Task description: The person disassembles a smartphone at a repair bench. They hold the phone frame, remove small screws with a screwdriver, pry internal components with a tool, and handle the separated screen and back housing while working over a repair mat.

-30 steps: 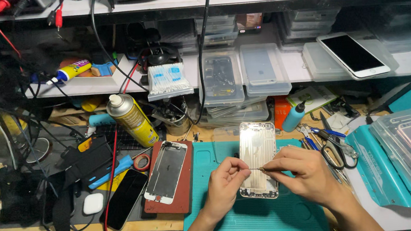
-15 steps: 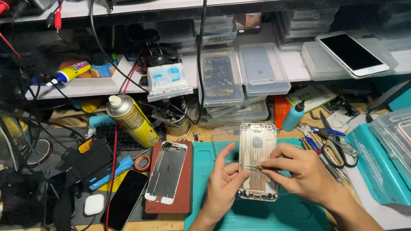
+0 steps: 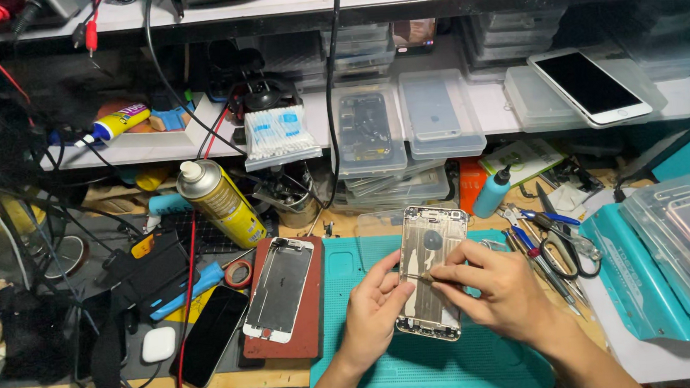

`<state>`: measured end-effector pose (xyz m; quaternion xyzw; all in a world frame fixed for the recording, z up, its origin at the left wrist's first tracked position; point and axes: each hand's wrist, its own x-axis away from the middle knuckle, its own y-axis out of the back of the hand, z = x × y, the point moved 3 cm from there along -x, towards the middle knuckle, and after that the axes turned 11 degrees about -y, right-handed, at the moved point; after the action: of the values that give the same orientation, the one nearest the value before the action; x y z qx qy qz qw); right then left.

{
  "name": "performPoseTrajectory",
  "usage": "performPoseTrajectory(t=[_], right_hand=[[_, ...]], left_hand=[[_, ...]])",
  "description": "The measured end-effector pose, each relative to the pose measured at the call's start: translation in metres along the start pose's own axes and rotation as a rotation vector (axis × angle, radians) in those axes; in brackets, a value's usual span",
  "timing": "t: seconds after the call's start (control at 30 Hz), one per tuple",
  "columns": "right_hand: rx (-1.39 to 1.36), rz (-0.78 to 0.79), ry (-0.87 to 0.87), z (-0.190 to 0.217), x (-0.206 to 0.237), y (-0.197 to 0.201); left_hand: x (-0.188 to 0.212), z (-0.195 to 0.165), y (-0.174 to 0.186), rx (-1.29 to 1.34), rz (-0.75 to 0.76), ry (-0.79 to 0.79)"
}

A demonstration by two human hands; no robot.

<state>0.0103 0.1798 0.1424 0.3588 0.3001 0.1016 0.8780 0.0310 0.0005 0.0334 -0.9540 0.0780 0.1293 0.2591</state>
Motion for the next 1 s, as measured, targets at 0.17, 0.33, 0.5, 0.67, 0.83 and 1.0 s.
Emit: performPoseTrajectory(t=[0.17,0.33,0.5,0.67,0.83,1.0], right_hand=[[0.01,-0.01,-0.011,0.001,0.0,-0.001],[0.017,-0.009,-0.019,0.002,0.0,-0.002],[0.013,-0.016,-0.001,0.003,0.0,-0.003],[0.017,-0.01,-0.007,0.003,0.0,-0.004],[0.025,-0.005,-0.009,0.003,-0.001,-0.005],[-0.002,-0.001,-0.021,0.002,0.001,-0.007]], left_hand=[[0.0,0.0,0.0,0.016,-0.009,0.008],[0.001,0.0,0.001,-0.004,-0.017,0.012],[0.001,0.0,0.001,-0.008,-0.005,-0.005],[0.002,0.005,0.003,-0.008,-0.007,-0.029],[0.004,0.011,0.005,-0.015,-0.033,-0.043],[0.005,0.012,0.005,-0.022,-0.035,-0.048]])
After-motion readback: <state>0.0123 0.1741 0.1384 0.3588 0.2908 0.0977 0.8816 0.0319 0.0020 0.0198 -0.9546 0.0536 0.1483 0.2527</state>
